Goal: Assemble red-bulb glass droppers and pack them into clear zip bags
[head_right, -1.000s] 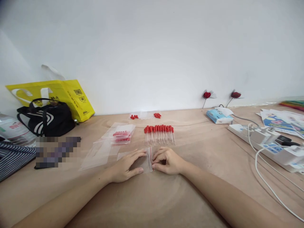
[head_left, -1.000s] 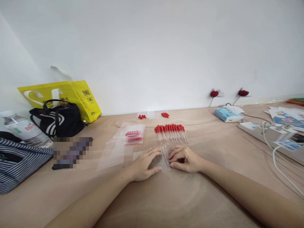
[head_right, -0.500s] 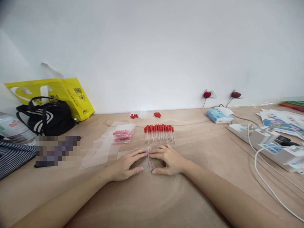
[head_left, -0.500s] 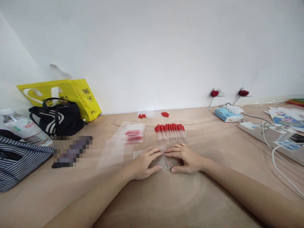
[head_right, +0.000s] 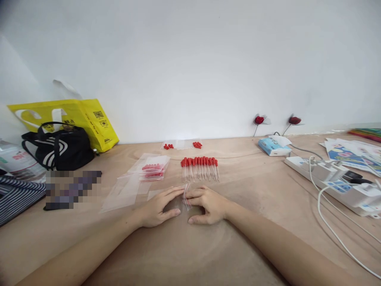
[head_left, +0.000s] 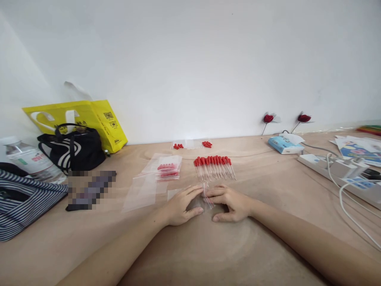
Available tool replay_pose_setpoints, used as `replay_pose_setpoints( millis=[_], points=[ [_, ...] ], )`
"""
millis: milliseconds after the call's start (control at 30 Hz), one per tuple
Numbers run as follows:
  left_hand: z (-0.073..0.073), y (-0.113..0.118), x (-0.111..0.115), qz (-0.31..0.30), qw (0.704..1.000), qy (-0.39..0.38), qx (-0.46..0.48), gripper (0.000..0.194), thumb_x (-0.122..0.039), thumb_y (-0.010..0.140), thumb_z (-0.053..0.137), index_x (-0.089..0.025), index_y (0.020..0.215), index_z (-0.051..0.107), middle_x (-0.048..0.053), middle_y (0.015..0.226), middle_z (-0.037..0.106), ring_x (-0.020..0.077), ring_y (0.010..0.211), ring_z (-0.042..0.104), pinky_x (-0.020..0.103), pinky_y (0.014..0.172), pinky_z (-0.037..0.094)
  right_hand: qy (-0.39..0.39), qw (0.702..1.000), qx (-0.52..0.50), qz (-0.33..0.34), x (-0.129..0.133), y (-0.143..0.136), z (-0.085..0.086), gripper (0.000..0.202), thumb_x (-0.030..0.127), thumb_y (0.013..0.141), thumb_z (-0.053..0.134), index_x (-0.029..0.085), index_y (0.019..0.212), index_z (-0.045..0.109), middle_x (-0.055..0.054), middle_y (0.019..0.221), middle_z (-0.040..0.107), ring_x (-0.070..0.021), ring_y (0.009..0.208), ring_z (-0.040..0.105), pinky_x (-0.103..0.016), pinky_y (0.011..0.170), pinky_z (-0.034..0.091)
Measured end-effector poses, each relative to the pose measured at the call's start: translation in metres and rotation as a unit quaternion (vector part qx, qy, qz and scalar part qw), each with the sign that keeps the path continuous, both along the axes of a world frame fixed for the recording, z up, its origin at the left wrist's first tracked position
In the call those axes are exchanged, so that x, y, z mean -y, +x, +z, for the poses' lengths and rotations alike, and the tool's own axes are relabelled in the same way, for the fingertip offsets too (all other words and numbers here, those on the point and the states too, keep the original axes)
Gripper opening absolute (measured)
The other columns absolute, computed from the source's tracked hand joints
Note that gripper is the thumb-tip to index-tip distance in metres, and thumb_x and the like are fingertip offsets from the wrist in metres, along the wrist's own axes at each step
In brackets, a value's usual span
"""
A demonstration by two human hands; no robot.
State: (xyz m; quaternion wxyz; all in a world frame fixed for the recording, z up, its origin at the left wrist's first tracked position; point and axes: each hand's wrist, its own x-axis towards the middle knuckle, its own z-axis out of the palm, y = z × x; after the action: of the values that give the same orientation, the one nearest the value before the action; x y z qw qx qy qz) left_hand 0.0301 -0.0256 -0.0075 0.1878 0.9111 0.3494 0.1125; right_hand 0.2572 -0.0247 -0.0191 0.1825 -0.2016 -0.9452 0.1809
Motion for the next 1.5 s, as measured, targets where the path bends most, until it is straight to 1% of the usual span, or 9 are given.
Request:
replay_pose_setpoints(
  millis=[300,533,633,700,767,833,933,1067,1500],
  points=[
    [0.004,-0.015,0.000,0.039,0.999,-0.011,-0.003,0.055,-0.043,0.081,0.046,-0.021,0.129,0.033,0.008,0.136,0.035,0.0233,0.124,0.031,0.042,0.101,0.028,-0.081,0.993,-0.085,-0.028,-0.007,0.010,-0.007,0.060,0.042,0.069,0.063,0.021,0.123,0.046,-0.012,0.140,0.022,-0.0262,0.122,0.033,-0.043,0.097,0.030],
    [0.004,-0.018,-0.004,0.044,0.999,-0.019,-0.008,0.059,-0.045,0.074,0.053,-0.021,0.126,0.039,0.007,0.132,0.041,0.0249,0.121,0.036,0.043,0.099,0.030,-0.086,0.991,-0.090,-0.050,-0.003,0.009,-0.004,0.063,0.041,0.067,0.065,0.022,0.124,0.045,-0.012,0.140,0.020,-0.0255,0.126,0.025,-0.044,0.100,0.024],
    [0.001,-0.016,-0.005,0.063,0.998,-0.007,-0.003,0.058,-0.047,0.074,0.053,-0.019,0.124,0.042,0.008,0.129,0.045,0.0250,0.119,0.039,0.043,0.098,0.032,-0.126,0.981,-0.131,-0.062,-0.006,0.010,-0.004,0.057,0.041,0.067,0.065,0.023,0.119,0.050,-0.011,0.137,0.027,-0.0238,0.120,0.036,-0.041,0.096,0.031],
    [0.000,-0.015,-0.005,0.063,0.998,0.000,-0.002,0.057,-0.047,0.075,0.052,-0.019,0.124,0.043,0.008,0.128,0.045,0.0241,0.119,0.039,0.041,0.098,0.032,-0.162,0.966,-0.170,-0.107,-0.017,0.014,-0.003,0.046,0.041,0.069,0.063,0.020,0.109,0.057,-0.011,0.126,0.043,-0.0204,0.104,0.051,-0.036,0.087,0.041],
    [-0.001,-0.014,-0.004,0.063,0.998,0.003,0.000,0.057,-0.047,0.076,0.052,-0.020,0.124,0.042,0.008,0.129,0.044,0.0236,0.119,0.039,0.041,0.098,0.032,-0.176,0.936,-0.205,-0.226,-0.035,0.022,-0.004,0.035,0.043,0.070,0.059,0.016,0.092,0.064,-0.008,0.099,0.060,-0.0168,0.083,0.058,-0.030,0.074,0.046],
    [-0.001,-0.014,-0.004,0.063,0.998,0.004,0.003,0.057,-0.047,0.076,0.051,-0.021,0.125,0.040,0.007,0.130,0.043,0.0235,0.119,0.039,0.041,0.098,0.032,-0.161,0.850,-0.238,-0.442,-0.057,0.033,-0.005,0.031,0.044,0.072,0.055,0.014,0.075,0.063,-0.004,0.074,0.063,-0.0152,0.070,0.058,-0.026,0.065,0.046],
    [-0.001,-0.013,-0.004,0.060,0.998,0.000,0.008,0.057,-0.047,0.076,0.051,-0.022,0.126,0.039,0.006,0.131,0.043,0.0231,0.120,0.038,0.040,0.098,0.032,-0.142,0.792,-0.232,-0.546,-0.086,0.050,-0.007,0.031,0.043,0.071,0.053,0.013,0.076,0.060,-0.006,0.071,0.062,-0.0162,0.066,0.057,-0.025,0.058,0.043],
    [-0.002,-0.013,-0.004,0.058,0.998,-0.005,0.013,0.057,-0.048,0.076,0.051,-0.023,0.126,0.039,0.005,0.131,0.042,0.0231,0.120,0.038,0.041,0.099,0.031,-0.140,0.764,-0.192,-0.599,-0.110,0.056,-0.012,0.028,0.041,0.062,0.061,0.014,0.071,0.060,-0.006,0.069,0.062,-0.0169,0.065,0.056,-0.025,0.056,0.040],
    [-0.006,-0.016,-0.006,0.046,0.999,-0.001,0.017,0.055,-0.048,0.077,0.050,-0.023,0.125,0.040,0.005,0.131,0.042,0.0215,0.121,0.036,0.039,0.100,0.030,-0.198,0.765,-0.146,-0.595,-0.139,0.058,-0.024,0.012,0.017,0.064,0.055,0.015,0.069,0.066,-0.004,0.061,0.063,-0.0142,0.059,0.056,-0.022,0.052,0.037]
  ],
)
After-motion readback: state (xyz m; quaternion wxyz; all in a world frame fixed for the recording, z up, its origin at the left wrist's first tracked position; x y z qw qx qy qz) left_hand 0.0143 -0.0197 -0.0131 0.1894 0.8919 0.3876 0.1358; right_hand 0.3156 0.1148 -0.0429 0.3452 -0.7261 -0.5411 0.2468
